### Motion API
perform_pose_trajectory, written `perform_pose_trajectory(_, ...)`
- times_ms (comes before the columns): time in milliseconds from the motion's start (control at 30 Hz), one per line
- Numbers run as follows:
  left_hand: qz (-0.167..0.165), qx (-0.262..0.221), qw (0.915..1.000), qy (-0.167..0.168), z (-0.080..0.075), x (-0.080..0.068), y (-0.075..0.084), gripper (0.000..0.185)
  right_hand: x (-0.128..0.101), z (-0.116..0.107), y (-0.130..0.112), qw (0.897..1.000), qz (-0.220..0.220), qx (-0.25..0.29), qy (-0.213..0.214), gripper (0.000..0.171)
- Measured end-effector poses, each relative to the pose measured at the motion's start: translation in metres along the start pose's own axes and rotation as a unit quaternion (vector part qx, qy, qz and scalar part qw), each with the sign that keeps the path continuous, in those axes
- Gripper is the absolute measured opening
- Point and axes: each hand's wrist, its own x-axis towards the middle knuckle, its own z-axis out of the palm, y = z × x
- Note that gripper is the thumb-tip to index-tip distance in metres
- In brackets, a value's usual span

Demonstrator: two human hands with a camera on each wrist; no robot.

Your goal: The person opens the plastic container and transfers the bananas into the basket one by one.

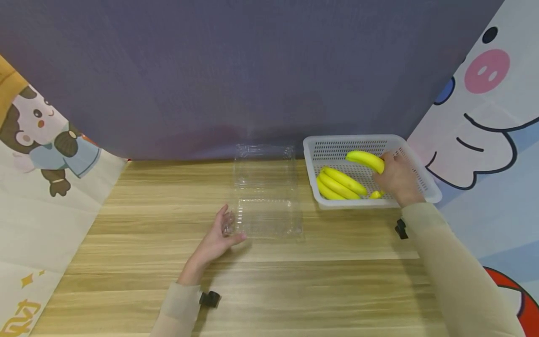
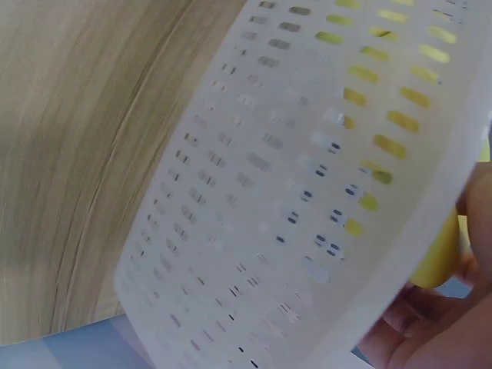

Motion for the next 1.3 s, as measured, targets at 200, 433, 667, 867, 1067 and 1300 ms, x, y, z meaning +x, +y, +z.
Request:
perform_pose_trajectory(200, 0.002, 0.001, 1.0000, 0.001, 0.001, 0.001, -0.001, 0.114, 0.003, 0.005, 0.005, 1.000, -0.001, -0.015, 0.001, 0.062)
perform_pose_trajectory(433, 0.002, 0.001, 1.0000, -0.002, 0.003, -0.001, 0.000, 0.114, 0.002, 0.003, 0.007, 1.000, 0.005, -0.015, -0.010, 0.062)
perform_pose_trajectory(667, 0.001, 0.002, 1.0000, -0.002, 0.002, -0.001, 0.002, 0.113, 0.001, -0.003, 0.002, 1.000, -0.014, -0.007, -0.020, 0.057)
perform_pose_trajectory(867, 0.000, -0.001, 1.0000, -0.003, 0.001, -0.002, 0.003, 0.113, -0.003, -0.006, -0.008, 0.999, -0.028, -0.013, -0.015, 0.053)
perform_pose_trajectory(1067, -0.001, 0.001, 1.0000, -0.006, -0.001, -0.002, 0.004, 0.114, -0.010, -0.006, -0.018, 0.998, -0.052, -0.026, -0.014, 0.049)
perform_pose_trajectory(1300, -0.003, 0.007, 1.0000, -0.006, -0.004, -0.003, 0.005, 0.114, -0.019, -0.008, -0.028, 0.995, -0.097, -0.033, 0.002, 0.044)
